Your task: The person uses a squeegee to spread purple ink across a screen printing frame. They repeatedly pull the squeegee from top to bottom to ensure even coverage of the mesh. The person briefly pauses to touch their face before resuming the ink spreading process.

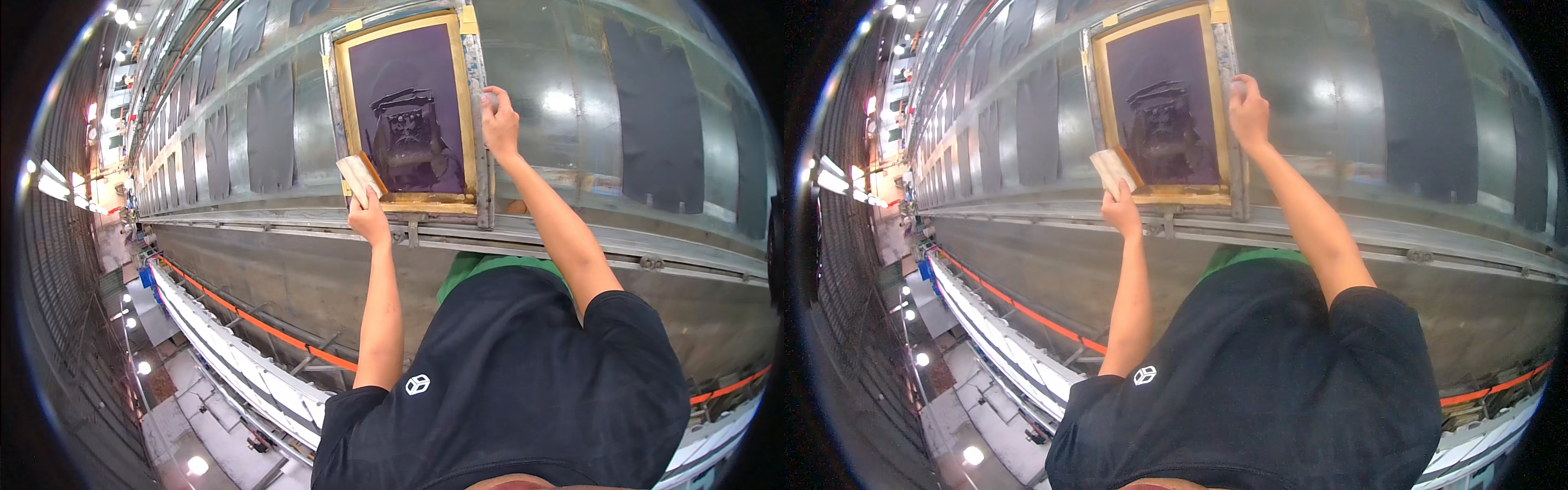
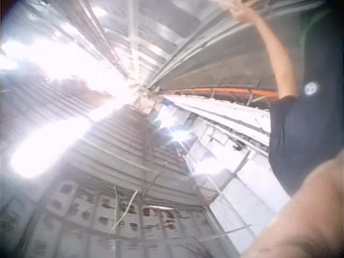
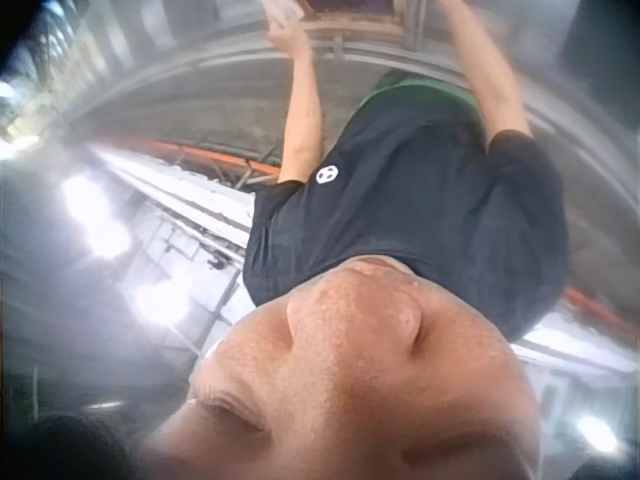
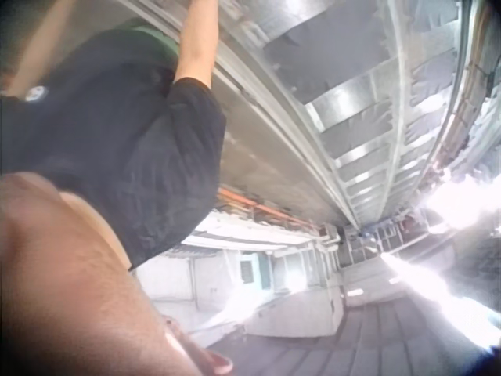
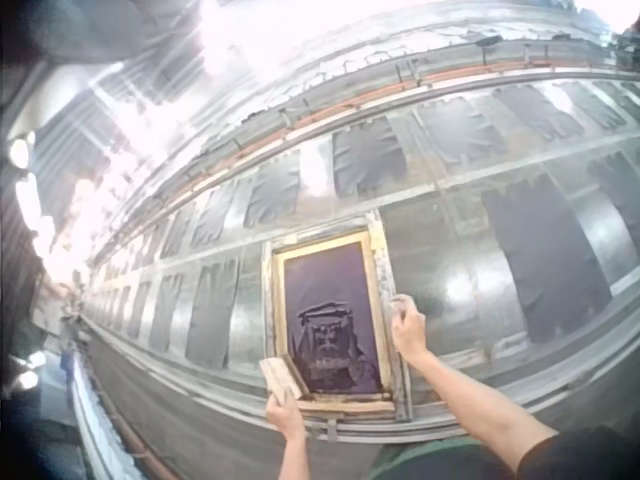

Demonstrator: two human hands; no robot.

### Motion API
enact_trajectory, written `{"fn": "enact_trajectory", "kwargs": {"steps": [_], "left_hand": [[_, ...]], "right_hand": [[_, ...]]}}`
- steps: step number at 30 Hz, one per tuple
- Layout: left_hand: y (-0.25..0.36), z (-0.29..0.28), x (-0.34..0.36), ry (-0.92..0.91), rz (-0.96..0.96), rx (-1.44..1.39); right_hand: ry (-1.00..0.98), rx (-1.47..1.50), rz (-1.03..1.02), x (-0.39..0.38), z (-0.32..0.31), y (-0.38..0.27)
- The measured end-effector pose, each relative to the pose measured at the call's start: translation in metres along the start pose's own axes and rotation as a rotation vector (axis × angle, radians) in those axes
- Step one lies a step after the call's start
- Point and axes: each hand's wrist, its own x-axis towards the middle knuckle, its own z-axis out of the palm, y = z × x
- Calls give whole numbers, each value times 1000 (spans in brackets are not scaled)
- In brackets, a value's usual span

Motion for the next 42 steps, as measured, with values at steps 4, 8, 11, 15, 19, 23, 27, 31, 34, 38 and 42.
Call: {"fn": "enact_trajectory", "kwargs": {"steps": [4, 8, 11, 15, 19, 23, 27, 31, 34, 38, 42], "left_hand": [[1, 12, -5, 11, 11, 211], [5, 19, 14, 16, 63, 296], [16, 26, 41, -15, 114, 319], [38, 48, 82, -101, 200, 300], [63, 69, 113, -240, 280, 346], [82, 80, 132, -421, 364, 363], [84, 80, 132, -631, 497, 258], [57, 60, 123, -748, 915, 160], [37, 34, 98, -773, 980, 180], [-3, -5, 66, -844, 857, 24], [-25, -20, 45, -867, 782, -11]], "right_hand": [[29, 39, -1, -5, 10, 5], [0, 35, 15, -8, 16, -3], [8, 77, 10, -13, 17, -8], [48, 118, -14, -12, 21, 0], [64, 150, -30, -7, 24, 4], [34, 129, 8, -10, 23, 0], [32, 82, 7, -10, 20, 1], [65, 34, -66, -5, 18, 7], [96, -39, -86, 2, 12, 19], [93, -174, -26, 10, 14, 32], [56, -309, 48, 26, -3, 52]]}}
